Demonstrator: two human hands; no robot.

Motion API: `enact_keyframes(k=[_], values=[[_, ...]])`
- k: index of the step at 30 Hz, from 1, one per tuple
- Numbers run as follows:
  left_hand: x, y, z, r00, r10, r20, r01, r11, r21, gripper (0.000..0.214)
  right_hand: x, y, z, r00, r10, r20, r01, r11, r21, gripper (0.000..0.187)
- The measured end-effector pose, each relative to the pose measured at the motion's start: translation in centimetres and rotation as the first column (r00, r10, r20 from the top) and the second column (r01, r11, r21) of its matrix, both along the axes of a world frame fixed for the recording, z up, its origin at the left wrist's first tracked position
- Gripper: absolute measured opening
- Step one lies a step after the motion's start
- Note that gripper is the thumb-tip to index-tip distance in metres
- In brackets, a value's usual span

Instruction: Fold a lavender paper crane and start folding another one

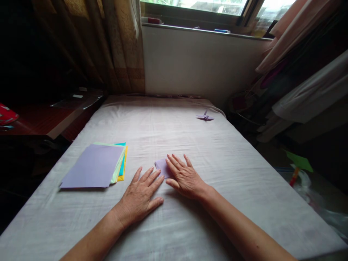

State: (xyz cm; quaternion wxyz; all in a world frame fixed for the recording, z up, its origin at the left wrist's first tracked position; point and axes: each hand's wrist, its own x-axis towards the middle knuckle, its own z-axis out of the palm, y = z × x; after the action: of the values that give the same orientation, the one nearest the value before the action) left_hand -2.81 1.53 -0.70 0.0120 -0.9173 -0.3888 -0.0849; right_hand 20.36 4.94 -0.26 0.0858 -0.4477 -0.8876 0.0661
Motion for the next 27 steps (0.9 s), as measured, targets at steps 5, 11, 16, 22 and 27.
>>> enact_keyframes(k=[5, 11, 16, 22, 27], values=[[-0.1, 0.0, 0.1, 1.000, 0.000, -0.008, 0.000, 1.000, -0.010, 0.061, 0.2, -0.4, 0.1, 0.995, 0.096, 0.001, -0.095, 0.992, -0.081, 0.065], [0.3, 0.6, 1.3, 1.000, 0.000, 0.031, 0.000, 1.000, -0.008, 0.051, 1.4, 0.7, -0.1, 0.999, 0.006, 0.037, -0.004, 0.999, -0.051, 0.064], [2.4, 2.1, 1.3, 0.995, 0.074, 0.072, -0.076, 0.997, 0.021, 0.046, 1.4, 0.7, -0.6, 0.999, 0.012, 0.046, -0.009, 0.997, -0.076, 0.067], [2.4, 2.4, -1.0, 0.984, 0.177, 0.004, -0.177, 0.983, 0.048, 0.056, 1.4, 0.9, -0.9, 0.999, 0.011, 0.035, -0.007, 0.996, -0.092, 0.068], [0.2, 1.3, -0.8, 0.990, 0.143, -0.022, -0.141, 0.989, 0.053, 0.052, 1.4, 0.7, -1.0, 1.000, 0.003, 0.008, -0.002, 0.997, -0.081, 0.066]])
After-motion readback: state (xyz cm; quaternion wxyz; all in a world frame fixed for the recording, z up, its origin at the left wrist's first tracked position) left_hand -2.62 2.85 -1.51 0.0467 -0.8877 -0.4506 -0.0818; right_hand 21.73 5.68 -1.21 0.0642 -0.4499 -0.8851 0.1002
